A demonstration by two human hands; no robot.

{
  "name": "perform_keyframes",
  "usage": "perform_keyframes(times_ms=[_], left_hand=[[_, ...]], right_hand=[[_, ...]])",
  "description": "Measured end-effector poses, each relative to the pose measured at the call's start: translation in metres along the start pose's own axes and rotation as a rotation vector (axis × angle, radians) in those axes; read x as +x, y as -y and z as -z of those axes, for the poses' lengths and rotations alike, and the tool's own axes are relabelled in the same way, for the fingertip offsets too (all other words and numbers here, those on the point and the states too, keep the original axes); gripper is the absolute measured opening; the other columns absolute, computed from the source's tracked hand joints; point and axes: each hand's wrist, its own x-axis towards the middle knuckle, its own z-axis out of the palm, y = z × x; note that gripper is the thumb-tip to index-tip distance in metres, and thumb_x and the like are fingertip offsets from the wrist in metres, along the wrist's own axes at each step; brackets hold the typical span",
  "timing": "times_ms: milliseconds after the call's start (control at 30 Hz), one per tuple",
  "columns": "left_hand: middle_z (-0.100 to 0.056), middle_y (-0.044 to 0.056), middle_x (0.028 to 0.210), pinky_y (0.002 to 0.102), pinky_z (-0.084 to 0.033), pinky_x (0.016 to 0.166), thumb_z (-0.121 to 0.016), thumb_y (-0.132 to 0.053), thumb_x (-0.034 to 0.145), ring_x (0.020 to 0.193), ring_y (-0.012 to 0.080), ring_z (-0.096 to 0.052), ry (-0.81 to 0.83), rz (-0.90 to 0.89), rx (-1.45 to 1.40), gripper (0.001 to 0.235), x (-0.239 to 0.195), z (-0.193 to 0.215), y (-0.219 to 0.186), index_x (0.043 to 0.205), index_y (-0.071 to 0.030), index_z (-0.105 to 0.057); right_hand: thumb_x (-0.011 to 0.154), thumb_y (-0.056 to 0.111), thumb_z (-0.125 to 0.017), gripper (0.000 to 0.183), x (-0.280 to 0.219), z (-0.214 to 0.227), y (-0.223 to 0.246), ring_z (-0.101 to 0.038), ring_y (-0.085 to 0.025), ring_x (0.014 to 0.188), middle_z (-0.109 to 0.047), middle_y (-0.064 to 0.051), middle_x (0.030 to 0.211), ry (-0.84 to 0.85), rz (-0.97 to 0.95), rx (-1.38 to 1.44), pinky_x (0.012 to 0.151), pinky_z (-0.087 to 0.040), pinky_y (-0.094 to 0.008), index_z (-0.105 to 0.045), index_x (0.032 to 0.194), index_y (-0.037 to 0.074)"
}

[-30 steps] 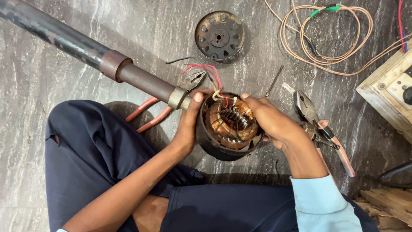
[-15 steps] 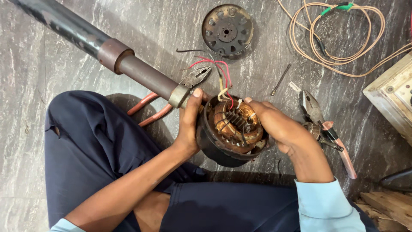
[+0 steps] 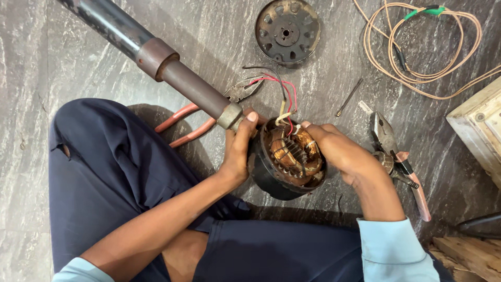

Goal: The person sits on the floor and works on a disassembled motor, stripping and twisting wires, then connecting them to the motor's copper windings. They use pliers and a soldering iron to secure the connections.

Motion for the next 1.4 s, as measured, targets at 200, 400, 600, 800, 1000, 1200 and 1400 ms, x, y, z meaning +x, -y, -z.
perform_keyframes(times_ms=[200, 400, 600, 800, 1000, 1200, 1400], left_hand=[[-0.055, 0.0, 0.095, 0.032, -0.05, 0.077, -0.064, -0.042, 0.093, 0.087, 0.0125, -0.054, -0.126, -0.002, -0.032, 0.039, 0.008, 0.003, 0.016, 0.109, -0.007, -0.055], [-0.058, 0.006, 0.095, 0.034, -0.049, 0.079, -0.064, -0.043, 0.096, 0.088, 0.0162, -0.054, -0.122, -0.077, 0.093, 0.043, 0.013, 0.005, 0.028, 0.108, -0.002, -0.056], [-0.063, 0.008, 0.098, 0.034, -0.053, 0.081, -0.063, -0.041, 0.095, 0.089, 0.0167, -0.06, -0.109, -0.041, 0.006, 0.042, 0.016, 0.008, 0.033, 0.109, -0.002, -0.057], [-0.065, 0.007, 0.099, 0.034, -0.054, 0.083, -0.063, -0.04, 0.092, 0.091, 0.0166, -0.062, -0.093, 0.008, -0.064, 0.042, 0.021, 0.007, 0.036, 0.112, -0.003, -0.056], [-0.063, 0.004, 0.095, 0.032, -0.051, 0.08, -0.063, -0.043, 0.093, 0.087, 0.0141, -0.058, -0.091, -0.035, 0.043, 0.042, 0.022, 0.006, 0.033, 0.107, -0.004, -0.059], [-0.054, 0.0, 0.09, 0.032, -0.044, 0.076, -0.063, -0.043, 0.098, 0.085, 0.0128, -0.05, -0.063, -0.085, 0.136, 0.041, 0.022, 0.007, 0.029, 0.101, -0.003, -0.058], [-0.06, 0.001, 0.091, 0.031, -0.048, 0.077, -0.062, -0.044, 0.095, 0.086, 0.0125, -0.055, -0.079, -0.089, 0.179, 0.04, 0.025, 0.006, 0.028, 0.104, -0.005, -0.059]], right_hand=[[0.103, 0.046, -0.056, 0.054, -0.008, 0.01, -0.003, -0.066, -0.04, 0.104, -0.075, -0.029, 0.105, -0.137, 0.181, -0.204, 0.092, -0.05, -0.048, -0.076, 0.123, 0.0], [0.076, 0.021, -0.076, 0.046, -0.021, 0.013, -0.005, -0.078, -0.027, 0.095, -0.077, -0.018, 0.104, -0.228, 0.584, -0.468, 0.083, -0.059, -0.038, -0.071, 0.119, 0.002], [0.072, 0.02, -0.082, 0.051, -0.013, 0.005, 0.015, -0.076, -0.035, 0.09, -0.075, -0.023, 0.096, -0.275, 0.475, -0.64, 0.082, -0.058, -0.042, -0.071, 0.119, 0.004], [0.07, 0.019, -0.083, 0.047, -0.016, 0.007, 0.021, -0.074, -0.038, 0.085, -0.074, -0.024, 0.091, -0.272, 0.687, -0.66, 0.078, -0.057, -0.043, -0.073, 0.112, 0.001], [0.085, 0.019, -0.073, 0.034, -0.028, 0.005, 0.019, -0.073, -0.04, 0.08, -0.072, -0.028, 0.085, -0.219, 0.613, -0.727, 0.079, -0.056, -0.044, -0.072, 0.115, 0.002], [0.086, 0.013, -0.07, 0.032, -0.026, 0.011, 0.013, -0.075, -0.036, 0.081, -0.073, -0.025, 0.09, -0.202, 0.793, -0.624, 0.075, -0.057, -0.042, -0.073, 0.116, 0.001], [0.089, 0.013, -0.073, 0.02, -0.022, 0.013, 0.008, -0.077, -0.022, 0.077, -0.078, -0.017, 0.089, -0.329, 0.773, -0.481, 0.073, -0.058, -0.035, -0.077, 0.105, 0.003]])
